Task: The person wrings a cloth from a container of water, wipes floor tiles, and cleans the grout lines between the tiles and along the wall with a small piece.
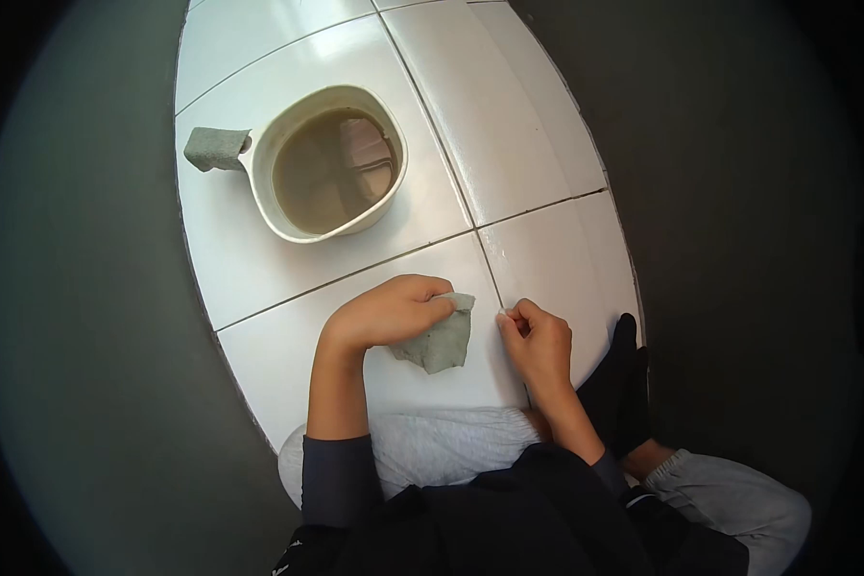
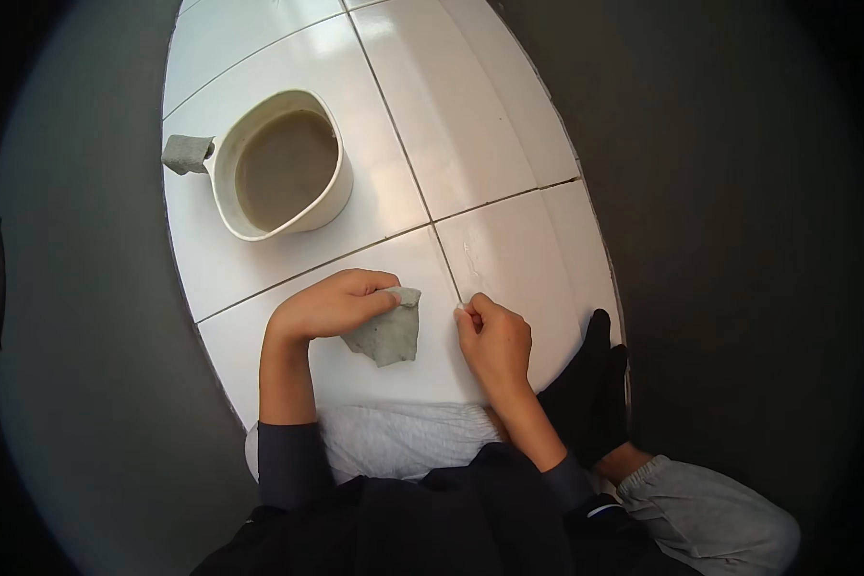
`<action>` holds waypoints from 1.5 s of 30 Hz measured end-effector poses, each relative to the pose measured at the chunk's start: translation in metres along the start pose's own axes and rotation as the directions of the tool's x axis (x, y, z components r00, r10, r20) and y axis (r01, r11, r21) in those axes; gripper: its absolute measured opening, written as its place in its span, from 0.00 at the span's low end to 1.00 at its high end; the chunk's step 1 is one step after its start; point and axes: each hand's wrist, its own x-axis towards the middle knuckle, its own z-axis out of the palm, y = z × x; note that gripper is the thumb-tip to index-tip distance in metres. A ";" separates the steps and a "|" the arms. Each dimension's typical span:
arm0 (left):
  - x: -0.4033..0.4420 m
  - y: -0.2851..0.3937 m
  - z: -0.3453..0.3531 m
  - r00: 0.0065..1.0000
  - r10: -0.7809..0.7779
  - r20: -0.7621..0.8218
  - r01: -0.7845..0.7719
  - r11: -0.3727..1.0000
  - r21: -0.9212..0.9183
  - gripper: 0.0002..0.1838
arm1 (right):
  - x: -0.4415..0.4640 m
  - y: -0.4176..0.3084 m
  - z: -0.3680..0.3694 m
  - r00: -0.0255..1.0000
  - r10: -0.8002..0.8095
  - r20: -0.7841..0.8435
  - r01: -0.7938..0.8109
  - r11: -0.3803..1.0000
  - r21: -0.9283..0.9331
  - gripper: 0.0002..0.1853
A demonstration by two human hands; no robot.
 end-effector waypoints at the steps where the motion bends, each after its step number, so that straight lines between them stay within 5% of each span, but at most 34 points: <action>1: 0.000 0.001 0.001 1.000 0.005 0.002 -0.005 1.000 0.013 0.14 | 0.000 -0.001 0.000 1.000 0.002 -0.010 -0.002 1.000 0.003 0.07; 8: -0.004 0.000 0.002 0.999 0.000 -0.034 -0.001 1.000 -0.023 0.14 | 0.070 -0.036 0.019 0.995 -0.050 -0.087 0.052 0.998 0.024 0.09; 18: -0.004 0.004 0.002 0.999 0.005 -0.039 -0.005 1.000 0.004 0.14 | -0.024 0.010 -0.007 1.000 0.015 0.016 -0.015 1.000 -0.005 0.07; 24: -0.007 0.007 0.002 0.998 -0.025 -0.065 0.026 1.000 0.015 0.14 | 0.044 -0.023 0.013 0.996 -0.065 -0.068 0.068 0.997 0.037 0.07; 31: -0.002 -0.005 0.001 0.995 0.043 -0.093 -0.038 0.998 0.051 0.15 | -0.016 0.008 -0.004 0.999 -0.008 0.044 0.009 1.000 -0.020 0.07; 40: -0.002 -0.005 0.003 0.997 0.021 -0.076 -0.018 0.999 0.035 0.15 | 0.065 -0.035 0.023 0.988 -0.112 -0.103 0.118 0.992 0.048 0.09; 45: -0.001 -0.004 0.001 0.995 0.047 -0.092 -0.044 0.998 0.034 0.15 | 0.023 -0.022 0.007 0.999 -0.024 -0.031 0.023 0.999 -0.024 0.08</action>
